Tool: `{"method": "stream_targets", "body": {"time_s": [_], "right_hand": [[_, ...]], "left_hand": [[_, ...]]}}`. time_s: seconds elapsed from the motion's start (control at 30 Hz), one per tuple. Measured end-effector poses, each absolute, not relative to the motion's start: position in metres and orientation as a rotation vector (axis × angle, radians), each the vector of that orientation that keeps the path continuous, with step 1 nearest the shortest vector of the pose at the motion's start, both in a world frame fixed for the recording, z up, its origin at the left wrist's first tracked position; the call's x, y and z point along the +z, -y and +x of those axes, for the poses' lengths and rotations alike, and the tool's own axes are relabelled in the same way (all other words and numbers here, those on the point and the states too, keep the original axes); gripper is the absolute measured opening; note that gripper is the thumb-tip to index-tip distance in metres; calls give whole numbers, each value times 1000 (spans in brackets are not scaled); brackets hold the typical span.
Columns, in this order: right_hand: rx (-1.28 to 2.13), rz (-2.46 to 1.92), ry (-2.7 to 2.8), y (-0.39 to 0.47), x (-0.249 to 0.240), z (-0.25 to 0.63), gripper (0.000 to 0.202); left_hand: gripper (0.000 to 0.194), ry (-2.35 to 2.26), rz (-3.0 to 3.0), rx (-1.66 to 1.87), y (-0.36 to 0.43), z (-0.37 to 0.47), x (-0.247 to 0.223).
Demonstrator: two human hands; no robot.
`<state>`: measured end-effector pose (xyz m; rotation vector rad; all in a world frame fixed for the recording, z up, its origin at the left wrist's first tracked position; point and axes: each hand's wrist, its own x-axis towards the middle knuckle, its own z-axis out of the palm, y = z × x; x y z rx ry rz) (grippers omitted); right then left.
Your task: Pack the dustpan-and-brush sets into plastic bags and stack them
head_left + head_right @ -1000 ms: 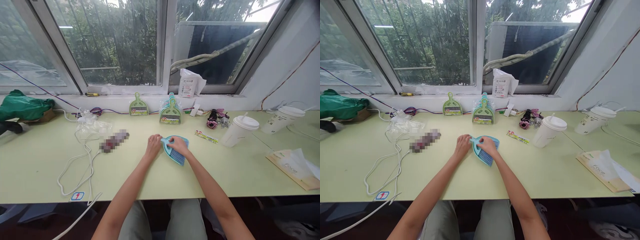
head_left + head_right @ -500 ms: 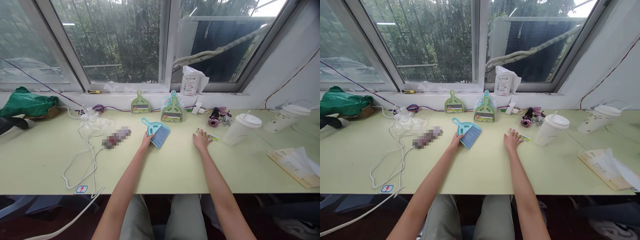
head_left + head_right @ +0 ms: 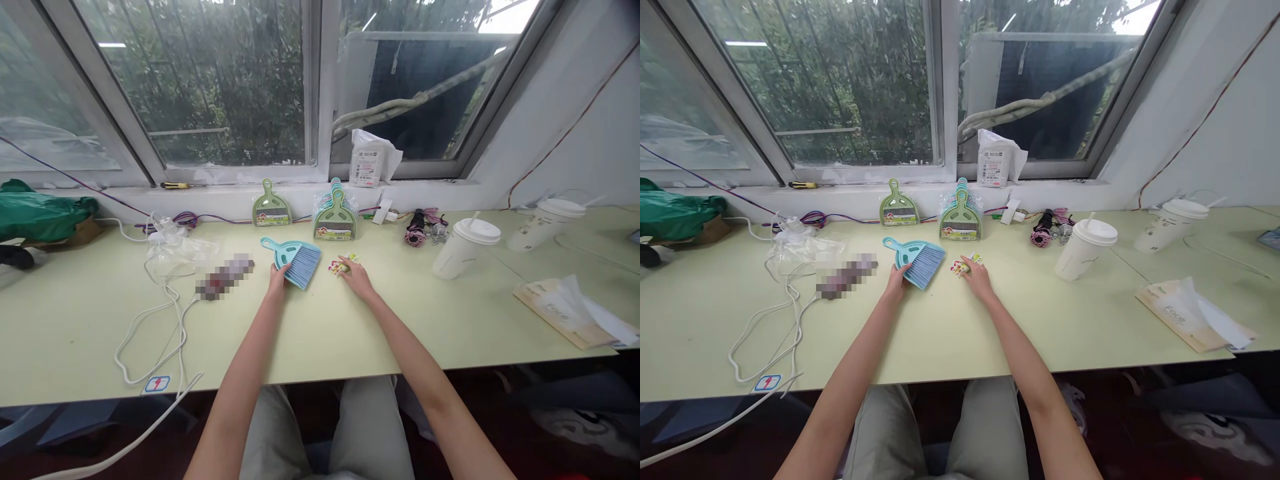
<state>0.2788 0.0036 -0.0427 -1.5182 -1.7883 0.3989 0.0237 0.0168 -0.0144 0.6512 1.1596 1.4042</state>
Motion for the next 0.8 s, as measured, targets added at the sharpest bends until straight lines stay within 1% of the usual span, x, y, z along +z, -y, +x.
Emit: {"method": "stream_targets", "body": {"time_s": [0.13, 0.23, 0.3, 0.4, 0.47, 0.63, 0.67, 0.73, 0.8], "right_hand": [[463, -1411, 1596, 2, -25, 276, 36], [438, -1227, 1433, 11, -4, 259, 44], [412, -1166, 1520, 18, 5, 243, 47], [418, -1189, 1879, 28, 6, 221, 41], [404, -1254, 2023, 32, 2, 212, 38], [366, -1343, 2042, 37, -3, 208, 37], [358, -1347, 2013, 37, -4, 208, 38], [361, -1370, 1832, 34, -6, 209, 48], [504, -1375, 1522, 28, -10, 209, 61]], "left_hand": [[34, -1177, 701, 1385, -16, 26, -14], [36, -1128, 723, 1320, -12, 33, -13], [39, -1018, 730, 1272, -7, 40, -11], [46, -839, 774, 1225, -1, 50, -10], [50, -807, 808, 1220, 3, 53, -9], [59, -761, 868, 1224, 4, 49, -7], [59, -756, 869, 1230, 3, 48, -6], [58, -771, 860, 1247, 2, 48, -6], [55, -793, 844, 1260, 3, 51, -5]]}}
